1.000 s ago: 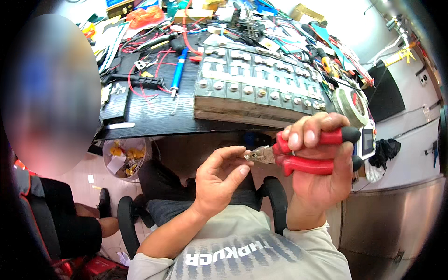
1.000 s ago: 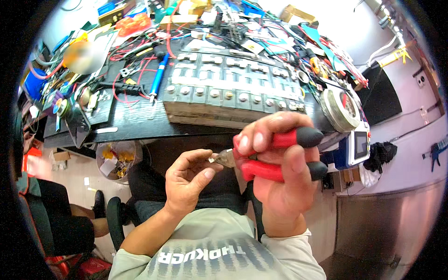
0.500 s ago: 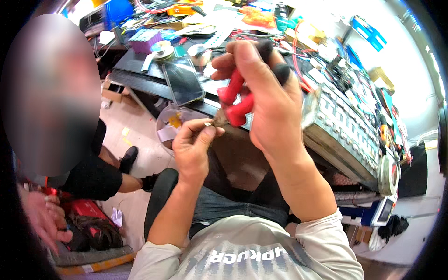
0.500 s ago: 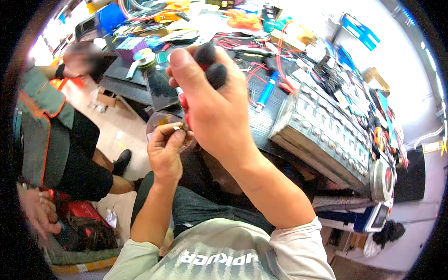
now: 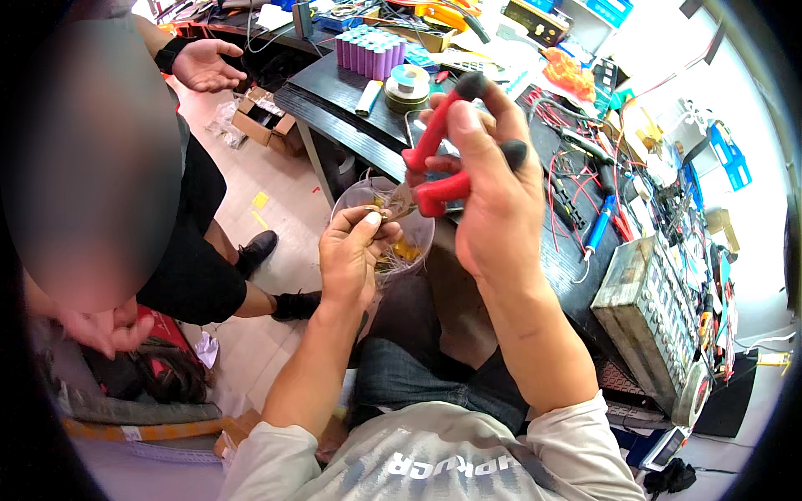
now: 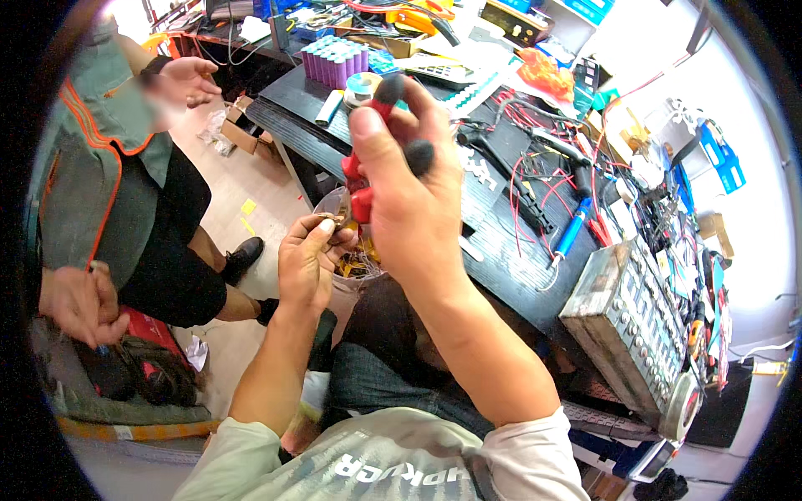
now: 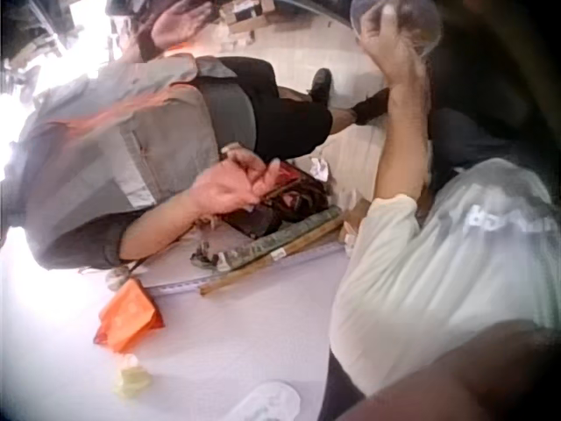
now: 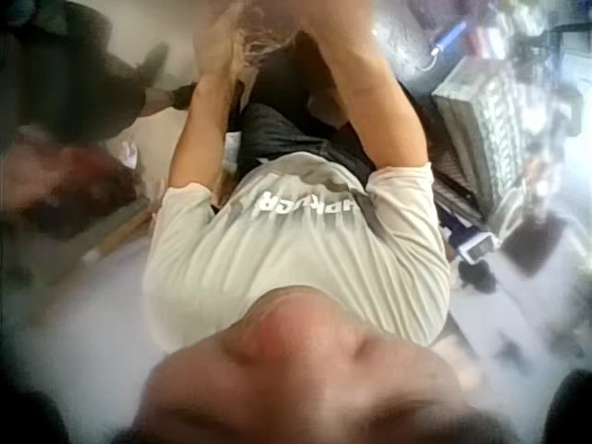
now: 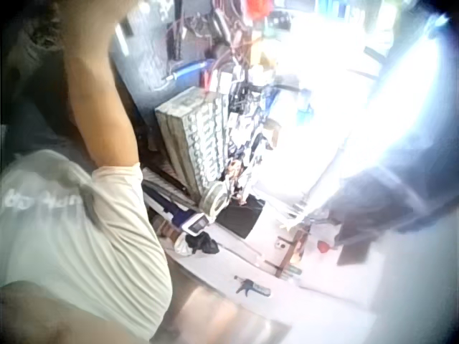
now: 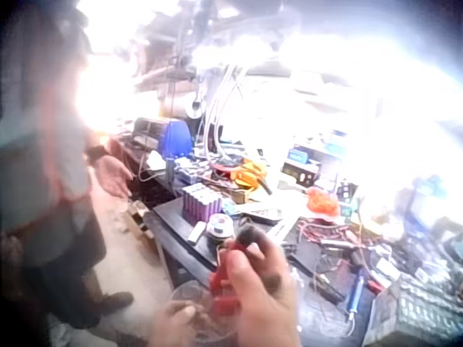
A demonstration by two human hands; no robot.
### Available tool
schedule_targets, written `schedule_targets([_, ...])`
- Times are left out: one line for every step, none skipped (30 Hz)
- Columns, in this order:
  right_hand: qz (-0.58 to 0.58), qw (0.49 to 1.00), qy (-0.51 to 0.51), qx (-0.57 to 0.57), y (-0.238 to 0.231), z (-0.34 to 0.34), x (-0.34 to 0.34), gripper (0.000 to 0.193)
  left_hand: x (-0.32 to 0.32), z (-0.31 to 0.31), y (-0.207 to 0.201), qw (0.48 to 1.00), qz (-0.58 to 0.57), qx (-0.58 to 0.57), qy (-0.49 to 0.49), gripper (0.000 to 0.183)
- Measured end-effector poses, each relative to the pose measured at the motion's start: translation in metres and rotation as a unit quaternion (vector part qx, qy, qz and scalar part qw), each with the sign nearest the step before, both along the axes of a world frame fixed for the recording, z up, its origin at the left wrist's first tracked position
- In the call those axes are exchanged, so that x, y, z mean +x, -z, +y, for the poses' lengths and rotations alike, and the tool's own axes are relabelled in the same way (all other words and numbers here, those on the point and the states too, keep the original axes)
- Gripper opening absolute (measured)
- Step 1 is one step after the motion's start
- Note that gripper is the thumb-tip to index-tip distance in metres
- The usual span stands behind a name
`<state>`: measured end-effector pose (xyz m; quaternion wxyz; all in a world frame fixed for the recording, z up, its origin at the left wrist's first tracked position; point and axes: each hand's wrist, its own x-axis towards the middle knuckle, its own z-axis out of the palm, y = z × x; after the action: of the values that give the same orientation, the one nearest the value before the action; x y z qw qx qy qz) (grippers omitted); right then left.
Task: The person uses pliers to remove metal connectors and wires from a large battery pack component on a workbench.
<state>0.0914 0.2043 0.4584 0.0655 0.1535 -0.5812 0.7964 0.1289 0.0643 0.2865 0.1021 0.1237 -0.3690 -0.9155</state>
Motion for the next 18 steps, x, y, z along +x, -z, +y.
schedule_targets([0.006,1.0,0.006,-0.008,-0.003,0.005,0.003,0.055,-0.009,-0.003,0.008,0.999,-0.029,-0.019,0.006,0.012])
schedule_targets([0.008,0.999,0.006,-0.044,-0.006,0.009,0.006,0.055,-0.018,-0.004,0.016,0.998,-0.059,-0.033,0.016,0.013])
schedule_targets([0.022,0.999,0.022,-0.035,-0.011,0.016,0.011,0.057,-0.031,-0.005,0.023,0.99,-0.107,-0.093,0.029,0.014])
schedule_targets([0.034,0.998,0.038,-0.025,-0.015,0.027,0.015,0.059,-0.045,-0.01,0.041,0.975,-0.142,-0.163,0.047,0.015])
schedule_targets([0.068,0.997,0.017,0.045,-0.018,0.05,0.022,0.056,-0.062,-0.016,0.072,0.963,-0.148,-0.211,0.084,0.02])
schedule_targets([0.077,0.995,0.025,0.053,-0.028,0.062,0.036,0.062,-0.077,-0.025,0.137,0.955,-0.111,-0.266,0.068,0.028])
schedule_targets([0.089,0.994,0.026,0.049,-0.034,0.083,0.048,0.066,-0.089,-0.028,0.169,0.978,-0.086,-0.166,0.088,0.034])
schedule_targets([0.105,0.994,0.021,0.038,-0.042,0.096,0.061,0.072,-0.1,-0.061,0.227,0.891,0.019,-0.437,0.12,0.038])
schedule_targets([0.119,0.992,0.038,0.032,-0.045,0.117,0.073,0.077,-0.114,-0.074,0.248,0.764,-0.096,-0.627,0.115,0.04])
schedule_targets([0.132,0.99,0.053,0.014,-0.045,0.142,0.087,0.081,-0.119,-0.069,0.237,0.743,-0.069,-0.643,0.173,0.04])
schedule_targets([0.146,0.988,0.057,-0.019,-0.046,0.169,0.106,0.086,-0.111,-0.055,0.201,0.716,-0.039,-0.679,0.159,0.036])
schedule_targets([0.164,0.984,0.048,-0.048,-0.057,0.189,0.123,0.09,-0.108,-0.062,0.214,0.755,-0.033,-0.649,0.088,0.029])
schedule_targets([0.188,0.978,0.075,-0.057,-0.064,0.215,0.147,0.095,-0.104,-0.049,0.207,0.745,-0.02,-0.664,0.062,0.025])
schedule_targets([0.228,0.965,0.117,-0.053,-0.068,0.234,0.169,0.094,-0.105,-0.054,0.212,0.737,-0.027,-0.672,0.06,0.024])
schedule_targets([0.266,0.95,0.157,-0.046,-0.071,0.252,0.192,0.094,-0.102,-0.058,0.219,0.731,-0.034,-0.679,0.056,0.022])
schedule_targets([0.294,0.929,0.224,-0.009,-0.075,0.27,0.215,0.093,-0.112,-0.068,0.231,0.725,-0.056,-0.681,0.084,0.022])
schedule_targets([0.312,0.9,0.302,0.036,-0.078,0.288,0.24,0.092,-0.111,-0.05,0.227,0.713,-0.025,-0.698,0.069,0.018])
schedule_targets([0.338,0.876,0.333,0.082,-0.08,0.308,0.26,0.09,-0.113,-0.043,0.227,0.68,-0.022,-0.728,0.081,0.017])
